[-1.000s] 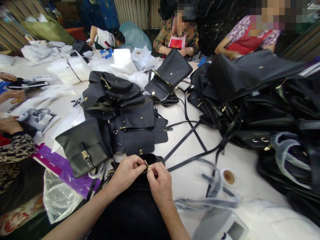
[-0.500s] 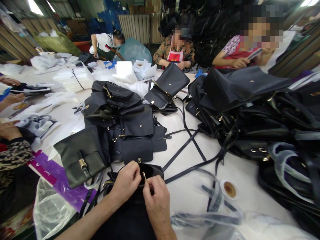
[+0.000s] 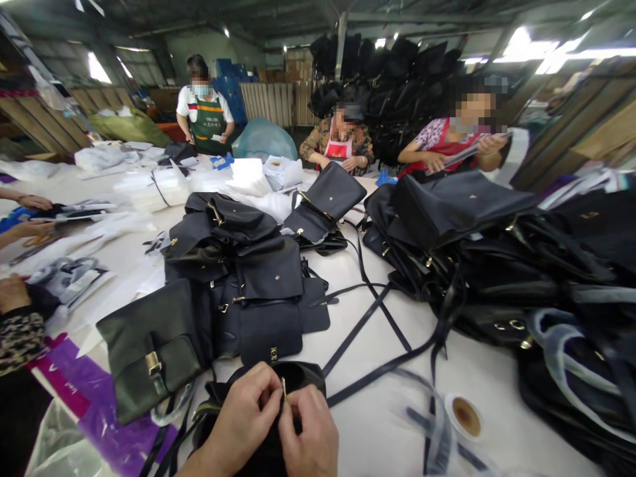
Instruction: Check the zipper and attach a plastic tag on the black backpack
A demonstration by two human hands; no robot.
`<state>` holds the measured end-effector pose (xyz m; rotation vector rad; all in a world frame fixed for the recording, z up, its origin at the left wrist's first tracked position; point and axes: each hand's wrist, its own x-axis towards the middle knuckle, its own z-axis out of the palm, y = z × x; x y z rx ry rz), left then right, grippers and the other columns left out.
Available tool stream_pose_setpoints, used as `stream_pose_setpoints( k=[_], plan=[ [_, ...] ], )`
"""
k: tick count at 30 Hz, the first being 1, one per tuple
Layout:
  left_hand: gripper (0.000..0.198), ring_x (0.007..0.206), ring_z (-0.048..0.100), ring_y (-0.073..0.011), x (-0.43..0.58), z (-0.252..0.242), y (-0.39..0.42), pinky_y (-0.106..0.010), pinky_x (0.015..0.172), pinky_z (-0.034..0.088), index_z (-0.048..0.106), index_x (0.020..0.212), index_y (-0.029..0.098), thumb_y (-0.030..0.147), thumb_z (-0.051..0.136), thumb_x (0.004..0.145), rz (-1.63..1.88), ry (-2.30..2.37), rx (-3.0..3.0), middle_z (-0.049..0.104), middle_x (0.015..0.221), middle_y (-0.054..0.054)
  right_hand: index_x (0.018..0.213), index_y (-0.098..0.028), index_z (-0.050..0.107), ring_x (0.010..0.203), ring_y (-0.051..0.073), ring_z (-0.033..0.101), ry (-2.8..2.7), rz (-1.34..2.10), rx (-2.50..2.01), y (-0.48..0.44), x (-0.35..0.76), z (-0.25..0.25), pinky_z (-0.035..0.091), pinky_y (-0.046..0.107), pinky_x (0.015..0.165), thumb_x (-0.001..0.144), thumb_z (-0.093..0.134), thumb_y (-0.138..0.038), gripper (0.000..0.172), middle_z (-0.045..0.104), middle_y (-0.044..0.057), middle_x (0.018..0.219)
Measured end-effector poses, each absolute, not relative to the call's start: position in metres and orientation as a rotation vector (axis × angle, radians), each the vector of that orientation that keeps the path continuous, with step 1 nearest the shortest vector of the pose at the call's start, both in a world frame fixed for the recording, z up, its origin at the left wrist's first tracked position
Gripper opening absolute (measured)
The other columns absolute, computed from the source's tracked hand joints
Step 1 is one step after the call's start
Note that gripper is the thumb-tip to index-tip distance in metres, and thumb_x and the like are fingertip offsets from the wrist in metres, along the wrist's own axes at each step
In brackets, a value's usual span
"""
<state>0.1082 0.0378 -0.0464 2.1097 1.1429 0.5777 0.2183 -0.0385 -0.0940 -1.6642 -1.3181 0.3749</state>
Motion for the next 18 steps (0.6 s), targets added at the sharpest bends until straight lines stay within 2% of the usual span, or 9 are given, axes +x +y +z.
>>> stream_pose_setpoints(
  k=[5, 10, 13, 15, 18],
  plan=[
    [0.018, 0.06, 0.05, -0.014, 0.11, -0.055, 0.039, -0.025, 0.056, 0.035, 0.042, 0.065, 0.02, 0.006, 0.04, 0.076, 0.572, 1.144, 2.211, 0.052, 0.067, -0.001, 0.066, -0.021, 0.056, 0.059, 0.014, 0.056, -1.264, 0.371, -1.702, -0.04, 0.215, -0.089, 0.043, 0.024, 0.058, 0.09, 0.051, -0.023, 0.024, 0.057, -0.001, 0.063],
    [0.018, 0.062, 0.048, -0.0149, 0.107, -0.057, 0.044, -0.026, 0.058, 0.035, 0.04, 0.064, 0.021, 0.013, 0.038, 0.08, 0.61, 1.24, 2.091, 0.049, 0.066, -0.001, 0.067, -0.022, 0.058, 0.058, 0.014, 0.055, -1.161, 0.474, -1.752, -0.038, 0.215, -0.082, 0.044, 0.024, 0.055, 0.087, 0.052, -0.023, 0.021, 0.058, -0.001, 0.064],
    [0.02, 0.063, 0.05, -0.0153, 0.103, -0.048, 0.048, -0.027, 0.06, 0.038, 0.047, 0.065, 0.02, 0.022, 0.041, 0.084, 0.539, 1.214, 1.828, 0.051, 0.066, -0.001, 0.067, -0.021, 0.056, 0.058, 0.014, 0.055, -1.171, 0.473, -1.737, -0.037, 0.215, -0.079, 0.044, 0.024, 0.055, 0.087, 0.051, -0.021, 0.021, 0.057, -0.001, 0.064],
    [0.019, 0.064, 0.052, -0.0151, 0.1, -0.041, 0.049, -0.026, 0.06, 0.04, 0.055, 0.073, 0.018, 0.03, 0.046, 0.085, 0.47, 1.135, 1.6, 0.055, 0.068, -0.001, 0.068, -0.021, 0.055, 0.06, 0.015, 0.055, -1.227, 0.434, -1.701, -0.038, 0.214, -0.079, 0.043, 0.025, 0.057, 0.088, 0.05, -0.019, 0.021, 0.056, -0.001, 0.065],
    [0.017, 0.061, 0.051, -0.013, 0.097, -0.036, 0.049, -0.024, 0.059, 0.04, 0.06, 0.08, 0.016, 0.032, 0.056, 0.079, 0.445, 1.067, 1.403, 0.055, 0.067, 0.002, 0.068, -0.021, 0.054, 0.061, 0.015, 0.054, -1.312, 0.35, -1.659, -0.041, 0.213, -0.079, 0.042, 0.026, 0.058, 0.088, 0.049, -0.017, 0.021, 0.056, 0.0, 0.065]
  ],
)
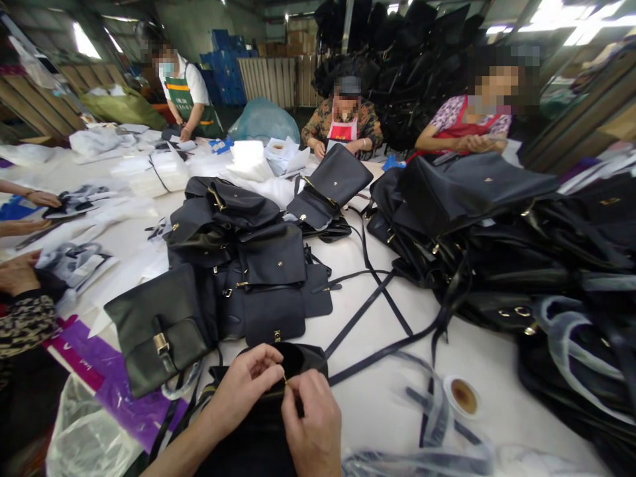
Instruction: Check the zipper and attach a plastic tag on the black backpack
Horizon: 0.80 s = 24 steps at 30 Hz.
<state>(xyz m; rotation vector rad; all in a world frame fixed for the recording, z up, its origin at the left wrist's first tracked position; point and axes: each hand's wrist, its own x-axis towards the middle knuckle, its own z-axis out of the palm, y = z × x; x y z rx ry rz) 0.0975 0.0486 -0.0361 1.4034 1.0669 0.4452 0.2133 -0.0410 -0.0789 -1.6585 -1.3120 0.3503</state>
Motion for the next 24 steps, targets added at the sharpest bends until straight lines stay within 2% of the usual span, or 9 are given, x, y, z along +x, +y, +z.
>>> stream_pose_setpoints(
  k=[4, 9, 13, 18, 24],
  plan=[
    [0.015, 0.058, 0.049, -0.0111, 0.093, -0.037, 0.045, -0.023, 0.057, 0.039, 0.058, 0.073, 0.016, 0.03, 0.055, 0.079, 0.454, 1.019, 1.36, 0.053, 0.063, 0.003, 0.072, -0.021, 0.057, 0.065, 0.016, 0.056, -1.362, 0.416, -1.616, -0.045, 0.218, -0.074, 0.044, 0.026, 0.061, 0.091, 0.049, -0.018, 0.021, 0.058, 0.001, 0.068],
    [0.015, 0.062, 0.055, -0.0121, 0.087, -0.039, 0.039, -0.023, 0.061, 0.043, 0.061, 0.08, 0.015, 0.03, 0.057, 0.079, 0.444, 0.968, 1.334, 0.058, 0.067, 0.001, 0.094, -0.022, 0.066, 0.073, 0.015, 0.063, -1.402, 0.684, -1.578, -0.048, 0.234, -0.064, 0.048, 0.024, 0.066, 0.097, 0.045, -0.022, 0.021, 0.066, 0.002, 0.079],
    [0.016, 0.06, 0.055, -0.0117, 0.089, -0.04, 0.037, -0.023, 0.059, 0.044, 0.061, 0.081, 0.015, 0.031, 0.057, 0.079, 0.443, 0.972, 1.298, 0.058, 0.066, 0.001, 0.098, -0.021, 0.067, 0.072, 0.016, 0.062, -1.656, 0.584, -1.561, -0.046, 0.246, -0.061, 0.047, 0.026, 0.065, 0.097, 0.046, -0.022, 0.021, 0.067, 0.003, 0.079],
    [0.015, 0.059, 0.054, -0.0116, 0.092, -0.04, 0.037, -0.024, 0.059, 0.045, 0.061, 0.08, 0.015, 0.03, 0.058, 0.078, 0.442, 1.001, 1.271, 0.057, 0.066, 0.001, 0.083, -0.02, 0.066, 0.064, 0.016, 0.057, -1.944, 0.332, -1.609, -0.04, 0.247, -0.059, 0.04, 0.028, 0.058, 0.097, 0.043, -0.021, 0.027, 0.062, 0.003, 0.069],
    [0.013, 0.06, 0.054, -0.0116, 0.091, -0.04, 0.037, -0.023, 0.059, 0.044, 0.061, 0.08, 0.015, 0.027, 0.056, 0.079, 0.437, 0.983, 1.301, 0.057, 0.066, 0.001, 0.065, -0.021, 0.056, 0.059, 0.015, 0.049, -1.994, 0.079, -1.687, -0.032, 0.239, -0.062, 0.032, 0.03, 0.056, 0.092, 0.042, -0.014, 0.031, 0.054, 0.001, 0.062]
  ],
)
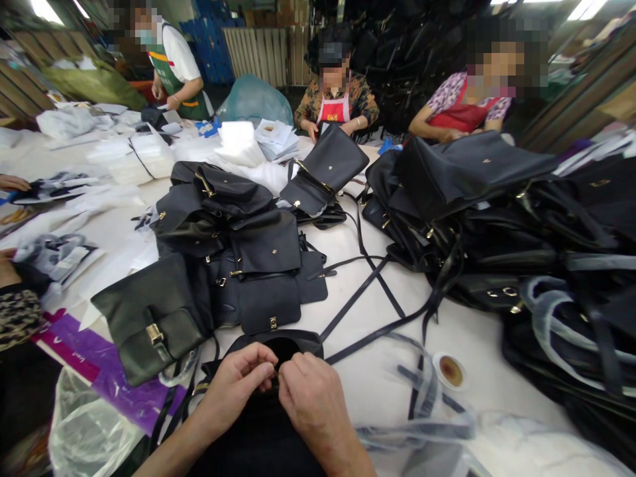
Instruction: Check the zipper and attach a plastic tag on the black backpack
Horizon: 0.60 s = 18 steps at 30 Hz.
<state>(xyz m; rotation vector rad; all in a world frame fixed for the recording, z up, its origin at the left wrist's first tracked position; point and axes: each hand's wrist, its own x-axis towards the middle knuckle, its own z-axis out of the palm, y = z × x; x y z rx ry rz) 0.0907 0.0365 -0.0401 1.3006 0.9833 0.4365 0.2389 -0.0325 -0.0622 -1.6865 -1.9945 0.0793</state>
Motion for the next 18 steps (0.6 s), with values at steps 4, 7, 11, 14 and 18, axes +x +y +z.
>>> stream_pose_setpoints(
  k=[4, 7, 11, 14, 18],
  plan=[
    [0.013, 0.062, 0.053, -0.0118, 0.089, -0.041, 0.036, -0.024, 0.06, 0.044, 0.062, 0.082, 0.015, 0.026, 0.055, 0.08, 0.41, 0.963, 1.313, 0.057, 0.067, 0.001, 0.063, -0.021, 0.054, 0.059, 0.015, 0.048, -1.913, 0.057, -1.729, -0.024, 0.241, -0.058, 0.031, 0.029, 0.056, 0.089, 0.044, -0.012, 0.03, 0.053, 0.0, 0.061],
    [0.014, 0.062, 0.054, -0.0119, 0.086, -0.041, 0.037, -0.024, 0.061, 0.044, 0.061, 0.084, 0.016, 0.028, 0.055, 0.08, 0.409, 0.958, 1.291, 0.058, 0.07, 0.001, 0.073, -0.021, 0.058, 0.062, 0.014, 0.053, -1.814, 0.349, -1.689, -0.022, 0.247, -0.048, 0.036, 0.026, 0.058, 0.093, 0.043, -0.014, 0.026, 0.057, 0.0, 0.067],
    [0.015, 0.065, 0.054, -0.0121, 0.08, -0.04, 0.035, -0.024, 0.063, 0.044, 0.059, 0.085, 0.017, 0.031, 0.055, 0.081, 0.412, 0.963, 1.267, 0.058, 0.074, 0.001, 0.089, -0.025, 0.065, 0.071, 0.014, 0.06, -1.773, 0.683, -1.68, -0.034, 0.251, -0.041, 0.042, 0.024, 0.062, 0.095, 0.051, -0.026, 0.015, 0.062, 0.0, 0.079],
    [0.015, 0.066, 0.053, -0.0124, 0.076, -0.04, 0.032, -0.024, 0.063, 0.043, 0.058, 0.083, 0.017, 0.031, 0.055, 0.081, 0.38, 0.963, 1.267, 0.057, 0.073, 0.001, 0.096, -0.029, 0.069, 0.07, 0.015, 0.061, -1.841, 0.658, -1.746, -0.043, 0.248, -0.046, 0.043, 0.024, 0.061, 0.089, 0.06, -0.027, 0.012, 0.061, 0.0, 0.077],
    [0.01, 0.066, 0.053, -0.0131, 0.076, -0.037, 0.03, -0.024, 0.063, 0.043, 0.057, 0.082, 0.018, 0.025, 0.05, 0.084, 0.372, 0.995, 1.411, 0.056, 0.071, 0.0, 0.089, -0.028, 0.069, 0.069, 0.014, 0.06, -1.862, 0.651, -1.747, -0.042, 0.246, -0.053, 0.042, 0.023, 0.06, 0.09, 0.057, -0.027, 0.012, 0.06, -0.001, 0.076]
  ],
)
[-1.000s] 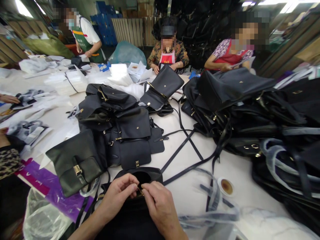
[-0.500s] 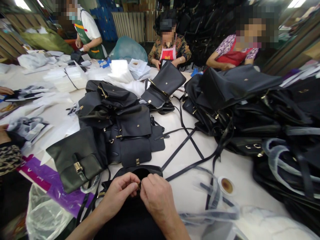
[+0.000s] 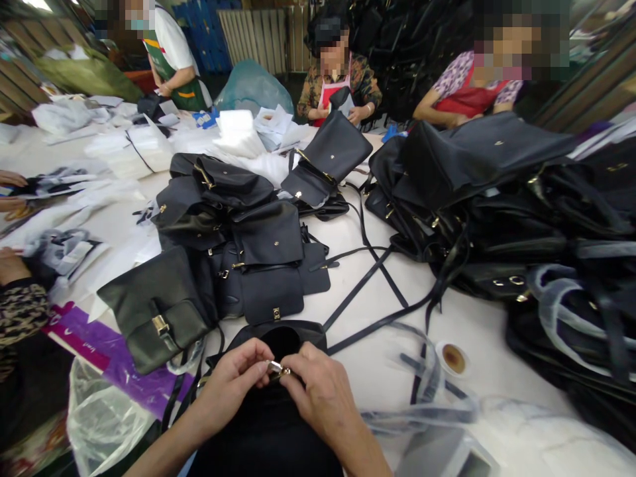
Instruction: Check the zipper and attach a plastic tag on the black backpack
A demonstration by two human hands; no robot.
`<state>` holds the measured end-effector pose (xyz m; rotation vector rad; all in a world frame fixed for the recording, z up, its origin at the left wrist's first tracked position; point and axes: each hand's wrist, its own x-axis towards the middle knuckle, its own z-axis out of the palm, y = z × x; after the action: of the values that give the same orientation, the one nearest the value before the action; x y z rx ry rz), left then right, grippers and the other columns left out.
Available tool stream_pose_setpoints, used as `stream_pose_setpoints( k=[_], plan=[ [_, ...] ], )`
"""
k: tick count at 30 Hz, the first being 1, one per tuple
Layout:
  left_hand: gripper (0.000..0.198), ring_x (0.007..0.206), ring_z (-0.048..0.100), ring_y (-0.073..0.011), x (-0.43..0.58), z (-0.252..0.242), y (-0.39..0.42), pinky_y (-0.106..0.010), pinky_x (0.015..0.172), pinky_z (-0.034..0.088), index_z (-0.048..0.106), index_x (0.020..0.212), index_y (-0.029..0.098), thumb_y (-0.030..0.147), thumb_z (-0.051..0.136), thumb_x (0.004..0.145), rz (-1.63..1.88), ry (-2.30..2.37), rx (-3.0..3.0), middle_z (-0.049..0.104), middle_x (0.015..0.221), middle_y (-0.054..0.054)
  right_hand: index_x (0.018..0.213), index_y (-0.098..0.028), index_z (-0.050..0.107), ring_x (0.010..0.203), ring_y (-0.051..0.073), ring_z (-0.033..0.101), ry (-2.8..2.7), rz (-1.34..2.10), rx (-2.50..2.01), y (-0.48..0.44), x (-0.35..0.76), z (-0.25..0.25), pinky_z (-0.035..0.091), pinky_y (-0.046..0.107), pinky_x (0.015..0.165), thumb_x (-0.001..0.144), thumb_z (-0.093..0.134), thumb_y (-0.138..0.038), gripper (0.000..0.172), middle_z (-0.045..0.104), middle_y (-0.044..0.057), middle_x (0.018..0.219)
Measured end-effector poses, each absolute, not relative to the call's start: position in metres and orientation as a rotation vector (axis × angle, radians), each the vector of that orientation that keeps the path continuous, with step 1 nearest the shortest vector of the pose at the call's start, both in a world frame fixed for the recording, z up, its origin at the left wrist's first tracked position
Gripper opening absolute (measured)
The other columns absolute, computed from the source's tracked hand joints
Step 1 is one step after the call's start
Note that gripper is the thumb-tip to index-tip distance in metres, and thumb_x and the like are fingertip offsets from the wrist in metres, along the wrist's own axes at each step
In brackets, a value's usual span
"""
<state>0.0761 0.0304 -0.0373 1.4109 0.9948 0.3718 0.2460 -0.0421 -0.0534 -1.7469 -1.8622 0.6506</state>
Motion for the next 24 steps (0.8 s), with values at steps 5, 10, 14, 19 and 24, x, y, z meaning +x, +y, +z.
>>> stream_pose_setpoints(
  k=[5, 10, 14, 19, 24],
  plan=[
    [0.019, 0.085, 0.055, -0.018, 0.08, -0.031, 0.033, -0.029, 0.076, 0.043, 0.063, 0.089, 0.02, 0.015, 0.045, 0.089, 0.441, 0.913, 2.086, 0.059, 0.09, -0.006, 0.086, -0.025, 0.066, 0.072, 0.015, 0.059, -1.892, 0.673, -1.729, -0.034, 0.249, -0.054, 0.042, 0.025, 0.063, 0.09, 0.055, -0.022, 0.012, 0.059, 0.0, 0.078],
    [0.023, 0.078, 0.051, -0.018, 0.083, -0.036, 0.036, -0.029, 0.068, 0.04, 0.062, 0.079, 0.018, 0.014, 0.044, 0.093, 0.391, 0.762, 2.53, 0.057, 0.083, -0.005, 0.087, -0.025, 0.066, 0.074, 0.016, 0.06, -1.85, 0.715, -1.721, -0.034, 0.25, -0.056, 0.042, 0.025, 0.064, 0.088, 0.057, -0.021, 0.01, 0.06, 0.0, 0.08],
    [0.026, 0.074, 0.049, -0.0174, 0.086, -0.038, 0.04, -0.029, 0.065, 0.038, 0.058, 0.077, 0.016, 0.01, 0.039, 0.094, 0.381, 0.673, 2.555, 0.057, 0.08, -0.005, 0.089, -0.025, 0.065, 0.075, 0.016, 0.059, -1.835, 0.762, -1.697, -0.036, 0.251, -0.059, 0.043, 0.026, 0.066, 0.089, 0.056, -0.02, 0.01, 0.059, 0.0, 0.081],
    [0.028, 0.076, 0.049, -0.0171, 0.088, -0.033, 0.047, -0.028, 0.066, 0.039, 0.055, 0.076, 0.017, 0.01, 0.036, 0.095, 0.333, 0.592, 2.491, 0.057, 0.08, -0.005, 0.089, -0.024, 0.065, 0.075, 0.016, 0.058, -1.768, 0.78, -1.671, -0.038, 0.25, -0.06, 0.043, 0.025, 0.066, 0.088, 0.056, -0.018, 0.01, 0.059, 0.001, 0.082],
    [0.025, 0.075, 0.047, -0.0189, 0.088, -0.038, 0.05, -0.03, 0.066, 0.041, 0.054, 0.078, 0.018, 0.011, 0.036, 0.094, 0.212, 0.568, 2.594, 0.055, 0.081, -0.006, 0.086, -0.023, 0.065, 0.077, 0.016, 0.058, -1.731, 0.856, -1.694, -0.039, 0.248, -0.057, 0.043, 0.025, 0.068, 0.086, 0.058, -0.015, 0.01, 0.059, 0.001, 0.084]
  ],
)
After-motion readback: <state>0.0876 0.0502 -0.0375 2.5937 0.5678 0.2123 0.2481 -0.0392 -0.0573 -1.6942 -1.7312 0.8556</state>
